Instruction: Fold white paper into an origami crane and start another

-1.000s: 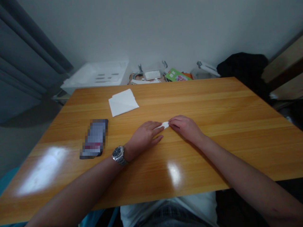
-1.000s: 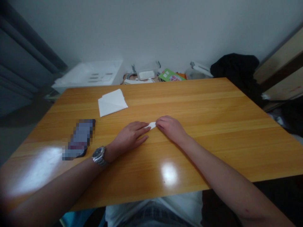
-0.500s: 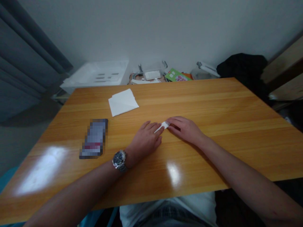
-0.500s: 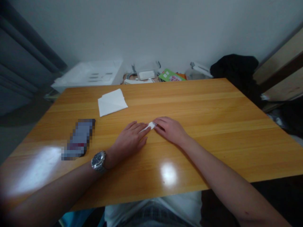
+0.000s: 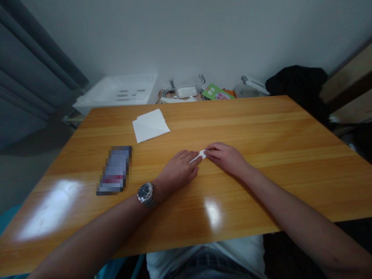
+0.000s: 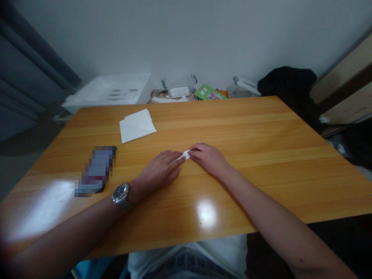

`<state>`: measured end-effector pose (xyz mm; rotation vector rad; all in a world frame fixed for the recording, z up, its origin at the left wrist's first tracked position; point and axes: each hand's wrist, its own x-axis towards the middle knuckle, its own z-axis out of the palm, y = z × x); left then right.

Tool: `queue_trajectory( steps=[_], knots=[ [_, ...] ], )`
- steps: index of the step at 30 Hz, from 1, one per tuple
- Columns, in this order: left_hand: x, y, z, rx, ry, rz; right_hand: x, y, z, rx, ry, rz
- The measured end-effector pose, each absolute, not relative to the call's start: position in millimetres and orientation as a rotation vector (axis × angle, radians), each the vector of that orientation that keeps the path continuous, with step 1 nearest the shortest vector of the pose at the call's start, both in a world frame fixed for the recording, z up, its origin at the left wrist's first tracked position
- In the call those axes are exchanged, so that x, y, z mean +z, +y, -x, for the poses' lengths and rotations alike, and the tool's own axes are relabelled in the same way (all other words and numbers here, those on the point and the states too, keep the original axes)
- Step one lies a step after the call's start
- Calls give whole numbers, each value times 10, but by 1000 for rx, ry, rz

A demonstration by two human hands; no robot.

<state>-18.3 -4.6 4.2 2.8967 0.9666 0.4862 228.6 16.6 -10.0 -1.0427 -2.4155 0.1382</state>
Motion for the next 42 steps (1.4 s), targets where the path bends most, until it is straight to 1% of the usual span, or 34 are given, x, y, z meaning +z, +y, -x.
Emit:
queue_trajectory(
  steps=[8,19,27,31,42],
  knots=[
    [19,-33,214,444,947,-2896,-116,163,-2291,117,-2414,1061],
    [47,-45,217,373,969,-2868,-120,120,-2276,3,-2450,1093],
    [67,-78,218,345,1006,-2862,-61,48,-2244,89,-2455,1105],
    [73,-91,220,326,1020,-2853,-19,-27,-2223,62,-2558,1133],
    [64,-114,201,449,990,-2901,-27,-127,-2198,89,-2631,1239]
  ],
)
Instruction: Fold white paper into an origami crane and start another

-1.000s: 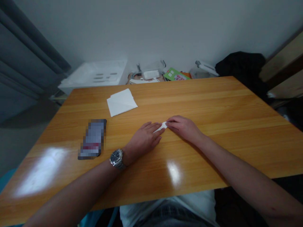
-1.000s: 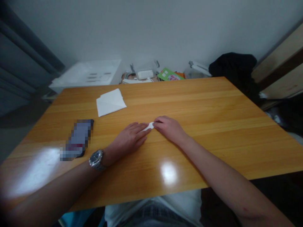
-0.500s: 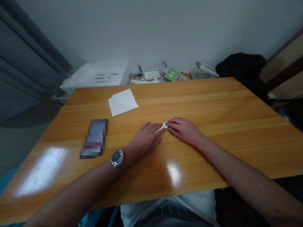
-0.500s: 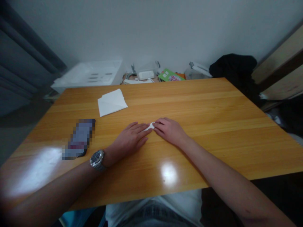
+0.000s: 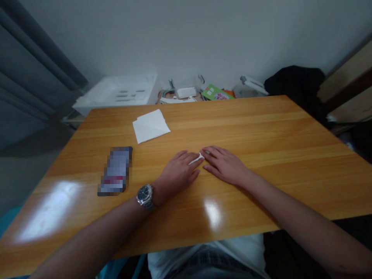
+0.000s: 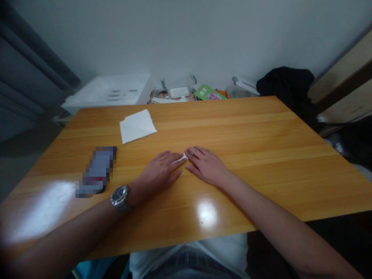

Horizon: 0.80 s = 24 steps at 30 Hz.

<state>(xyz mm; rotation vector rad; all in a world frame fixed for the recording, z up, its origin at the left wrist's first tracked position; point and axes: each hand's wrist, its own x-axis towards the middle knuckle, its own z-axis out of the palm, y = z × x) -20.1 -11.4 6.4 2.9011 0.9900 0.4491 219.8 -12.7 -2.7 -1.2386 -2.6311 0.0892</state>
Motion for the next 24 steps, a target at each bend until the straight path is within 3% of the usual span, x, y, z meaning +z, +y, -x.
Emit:
queue_trajectory(
  steps=[24],
  knots=[
    [80,-124,209,413,1074,-2815,-153,-211,-2170,257,-2594,1354]
  ],
)
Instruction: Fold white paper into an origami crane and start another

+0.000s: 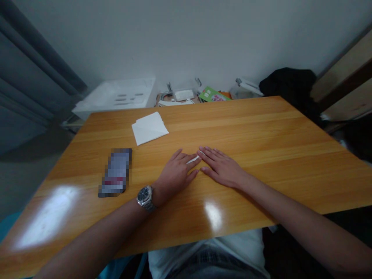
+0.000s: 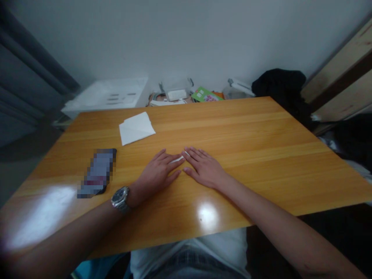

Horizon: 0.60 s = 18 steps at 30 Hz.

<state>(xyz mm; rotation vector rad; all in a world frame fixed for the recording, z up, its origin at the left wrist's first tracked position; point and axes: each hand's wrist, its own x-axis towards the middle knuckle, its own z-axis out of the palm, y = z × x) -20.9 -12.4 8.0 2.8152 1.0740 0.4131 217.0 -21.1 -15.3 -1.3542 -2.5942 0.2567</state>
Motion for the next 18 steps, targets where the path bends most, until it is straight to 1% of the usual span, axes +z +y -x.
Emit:
queue_trajectory(
  steps=[10,18],
  knots=[
    [107,-123,220,399,1097,-2804,-167,-195,-2198,211,-2435,1599],
    [112,-117,214,408,1094,-2792,-168,-168,-2263,245,-2396,1513]
  ],
)
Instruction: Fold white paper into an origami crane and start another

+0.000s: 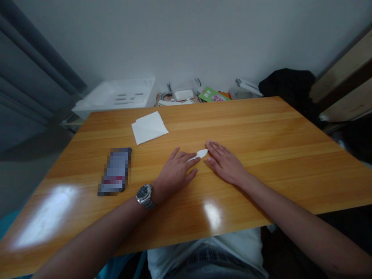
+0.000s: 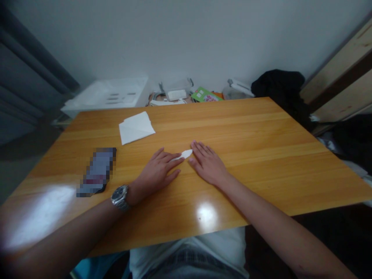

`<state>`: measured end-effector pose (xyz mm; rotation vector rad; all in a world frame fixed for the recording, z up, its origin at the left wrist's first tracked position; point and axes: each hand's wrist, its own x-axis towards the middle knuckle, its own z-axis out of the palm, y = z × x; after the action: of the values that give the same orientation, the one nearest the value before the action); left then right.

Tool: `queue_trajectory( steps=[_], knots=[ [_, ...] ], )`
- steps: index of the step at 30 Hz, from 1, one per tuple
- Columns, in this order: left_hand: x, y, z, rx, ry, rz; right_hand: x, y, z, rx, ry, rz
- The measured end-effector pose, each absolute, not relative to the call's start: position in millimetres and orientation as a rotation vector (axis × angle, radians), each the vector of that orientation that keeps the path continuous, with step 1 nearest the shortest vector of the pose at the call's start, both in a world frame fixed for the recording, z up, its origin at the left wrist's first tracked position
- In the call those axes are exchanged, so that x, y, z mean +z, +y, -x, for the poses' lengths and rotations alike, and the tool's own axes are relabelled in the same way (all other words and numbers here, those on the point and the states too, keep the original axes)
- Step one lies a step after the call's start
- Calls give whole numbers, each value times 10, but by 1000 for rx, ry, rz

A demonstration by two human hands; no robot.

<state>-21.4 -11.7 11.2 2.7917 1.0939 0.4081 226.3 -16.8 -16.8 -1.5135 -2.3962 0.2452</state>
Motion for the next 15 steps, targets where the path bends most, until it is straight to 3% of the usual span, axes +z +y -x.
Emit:
queue_trajectory(
  steps=[8,15],
  knots=[
    [112,-114,211,414,1102,-2784,-133,-151,-2203,276,-2575,1227],
    [90,-143,195,432,1094,-2819,-151,-154,-2183,307,-2612,1267]
  ],
)
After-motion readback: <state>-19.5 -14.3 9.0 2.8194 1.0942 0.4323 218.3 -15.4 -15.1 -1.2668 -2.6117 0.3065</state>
